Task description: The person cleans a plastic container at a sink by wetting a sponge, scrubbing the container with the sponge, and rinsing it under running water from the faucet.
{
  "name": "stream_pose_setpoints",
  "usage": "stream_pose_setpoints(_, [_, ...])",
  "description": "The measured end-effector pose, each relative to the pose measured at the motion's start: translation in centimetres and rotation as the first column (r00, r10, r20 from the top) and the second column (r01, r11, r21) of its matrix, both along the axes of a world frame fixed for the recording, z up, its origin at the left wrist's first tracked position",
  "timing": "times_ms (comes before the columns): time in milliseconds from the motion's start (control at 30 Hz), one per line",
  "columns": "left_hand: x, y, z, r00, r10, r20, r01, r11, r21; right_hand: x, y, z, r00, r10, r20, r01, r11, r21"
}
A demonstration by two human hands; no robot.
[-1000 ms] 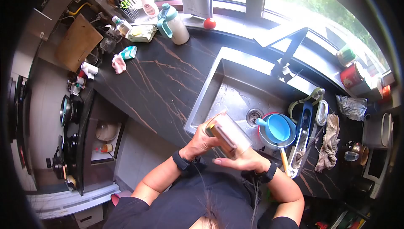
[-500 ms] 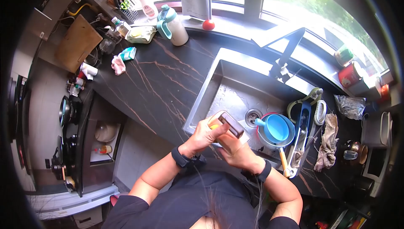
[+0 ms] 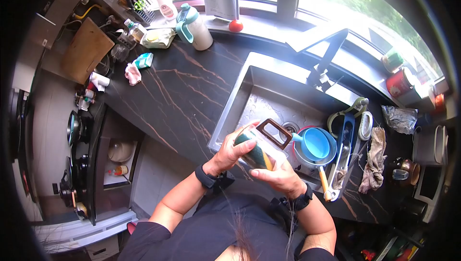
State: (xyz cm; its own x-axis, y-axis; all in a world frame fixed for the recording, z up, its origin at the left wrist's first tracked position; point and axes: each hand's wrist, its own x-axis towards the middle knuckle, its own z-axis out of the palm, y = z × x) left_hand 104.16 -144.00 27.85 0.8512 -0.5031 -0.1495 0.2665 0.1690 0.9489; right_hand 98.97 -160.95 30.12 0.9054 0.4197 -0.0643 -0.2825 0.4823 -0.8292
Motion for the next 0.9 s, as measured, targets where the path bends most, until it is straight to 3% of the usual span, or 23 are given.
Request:
stream_pose_setpoints(100, [-0.1, -0.1, 1.1, 0.995, 0.023, 0.1, -0.033, 0.995, 0.099, -0.2, 0.1, -0.9, 0.999, -0.035, 0.0, 0.035, 0.999, 0.006])
stream_pose_setpoints(167, [-0.2, -0.1, 0.8, 0.988, 0.058, 0.141, -0.076, 0.989, 0.129, -0.5, 0.1, -2.1, 0.968, -0.21, -0.135, 0.205, 0.978, -0.048])
stream_pose_setpoints(200, [-0.3, 0.0, 0.2, 0.994, 0.08, 0.076, -0.087, 0.991, 0.104, -0.8, 0.7, -1.1, 0.924, -0.337, -0.179, 0.318, 0.94, -0.127])
stream_pose_setpoints(300, [0.4, 0.0, -0.5, 0.994, 0.105, -0.039, -0.103, 0.993, 0.056, -0.8, 1.5, -0.4, 0.912, -0.383, -0.144, 0.359, 0.918, -0.17])
stream_pose_setpoints(367, [0.1, 0.1, -0.2, 0.99, 0.116, 0.076, -0.125, 0.983, 0.131, -0.8, 1.3, -0.5, 0.919, -0.362, -0.156, 0.342, 0.929, -0.142])
stream_pose_setpoints(433, [0.0, 0.3, 0.3, 0.995, 0.067, 0.08, -0.077, 0.989, 0.125, 0.1, 1.0, 0.7, 0.973, -0.145, -0.179, 0.159, 0.985, 0.064])
stream_pose_setpoints(467, [0.2, 0.5, -0.3, 0.993, 0.049, 0.105, -0.058, 0.995, 0.081, 0.3, 0.6, -0.1, 0.993, -0.079, -0.083, 0.084, 0.994, 0.065])
stream_pose_setpoints(600, [0.5, 0.6, 0.6, 0.99, 0.034, 0.139, -0.047, 0.994, 0.096, -0.1, 0.7, -1.4, 0.983, -0.108, -0.149, 0.126, 0.985, 0.114])
stream_pose_setpoints(667, [0.5, 0.4, 1.0, 0.979, 0.125, 0.161, -0.153, 0.973, 0.175, -0.5, 0.9, -2.1, 0.943, -0.318, -0.095, 0.308, 0.945, -0.109])
stream_pose_setpoints(700, [0.9, 0.5, 0.1, 0.988, 0.134, 0.083, -0.142, 0.985, 0.103, -0.6, 1.2, -2.2, 0.916, -0.399, -0.05, 0.378, 0.897, -0.227])
stream_pose_setpoints(767, [0.3, 0.2, -0.7, 0.957, 0.165, -0.237, -0.164, 0.986, 0.024, -0.8, 2.0, -1.4, 0.879, -0.476, 0.029, 0.446, 0.8, -0.401])
stream_pose_setpoints(833, [0.1, -0.2, -1.2, 0.968, 0.16, -0.195, -0.16, 0.987, 0.013, -1.3, 2.1, -2.0, 0.906, -0.42, 0.056, 0.415, 0.854, -0.314])
stream_pose_setpoints(867, [-0.2, -0.3, -1.5, 0.973, 0.16, -0.165, -0.163, 0.987, -0.001, -1.0, 1.6, -1.9, 0.882, -0.111, 0.459, 0.366, 0.776, -0.514])
stream_pose_setpoints(900, [-0.1, -0.3, -1.1, 0.978, 0.117, -0.17, -0.114, 0.993, 0.03, -1.4, 1.5, -2.8, 0.909, 0.002, 0.417, 0.244, 0.808, -0.537])
